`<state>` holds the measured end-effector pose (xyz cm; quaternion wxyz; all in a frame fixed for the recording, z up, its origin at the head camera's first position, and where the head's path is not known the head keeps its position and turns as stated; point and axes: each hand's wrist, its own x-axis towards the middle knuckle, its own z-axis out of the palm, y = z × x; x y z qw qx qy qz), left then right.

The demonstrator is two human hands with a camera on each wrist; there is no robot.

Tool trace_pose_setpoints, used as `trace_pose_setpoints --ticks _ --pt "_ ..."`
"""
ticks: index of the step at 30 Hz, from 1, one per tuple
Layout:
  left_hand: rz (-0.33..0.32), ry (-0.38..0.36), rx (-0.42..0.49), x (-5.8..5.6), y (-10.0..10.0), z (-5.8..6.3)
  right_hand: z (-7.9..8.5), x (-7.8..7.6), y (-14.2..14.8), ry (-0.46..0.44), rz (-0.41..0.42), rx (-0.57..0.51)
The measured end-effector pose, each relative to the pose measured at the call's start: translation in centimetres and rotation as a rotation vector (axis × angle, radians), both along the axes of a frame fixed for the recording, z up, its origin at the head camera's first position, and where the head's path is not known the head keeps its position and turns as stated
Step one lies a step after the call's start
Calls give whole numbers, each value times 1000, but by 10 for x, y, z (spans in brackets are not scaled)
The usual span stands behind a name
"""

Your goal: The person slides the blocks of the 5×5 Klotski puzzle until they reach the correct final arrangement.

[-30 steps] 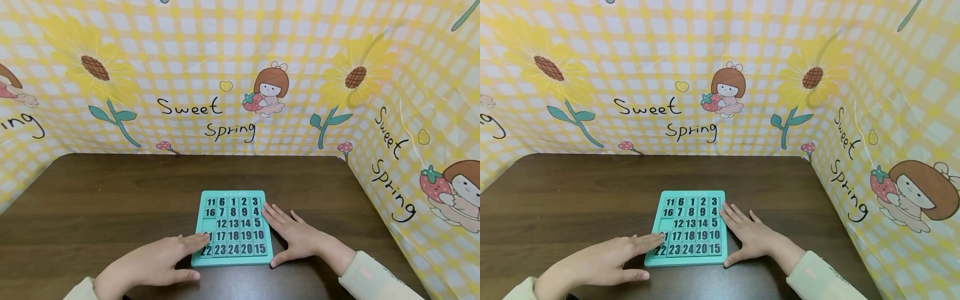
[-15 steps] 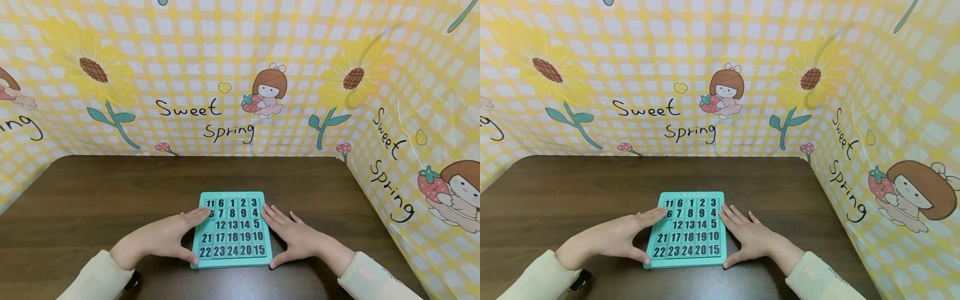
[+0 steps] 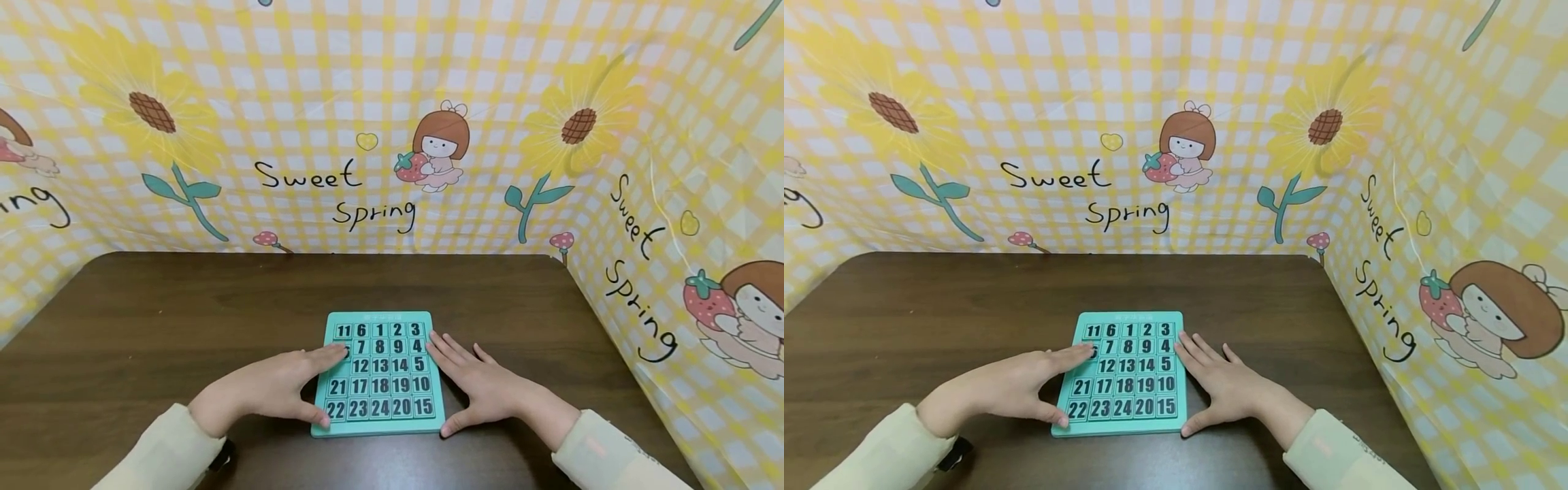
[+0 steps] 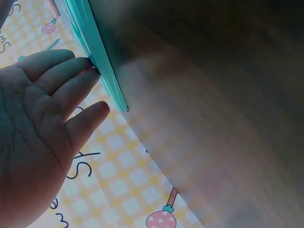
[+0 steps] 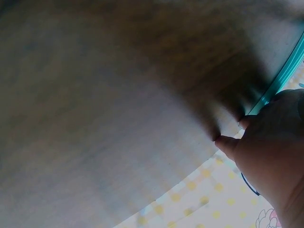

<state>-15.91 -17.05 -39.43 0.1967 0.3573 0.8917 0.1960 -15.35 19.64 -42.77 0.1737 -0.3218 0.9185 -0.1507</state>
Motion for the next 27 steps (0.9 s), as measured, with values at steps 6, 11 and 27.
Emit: trace_pose_setpoints --ticks 6,11,27 --pt "-13 -5 -22 15 -2 0 0 2 0 -15 8 -1" --pt "-22 13 -6 21 -4 4 0 0 0 7 4 -1" --pt "13 42 44 -13 -2 2 2 0 0 7 5 0"
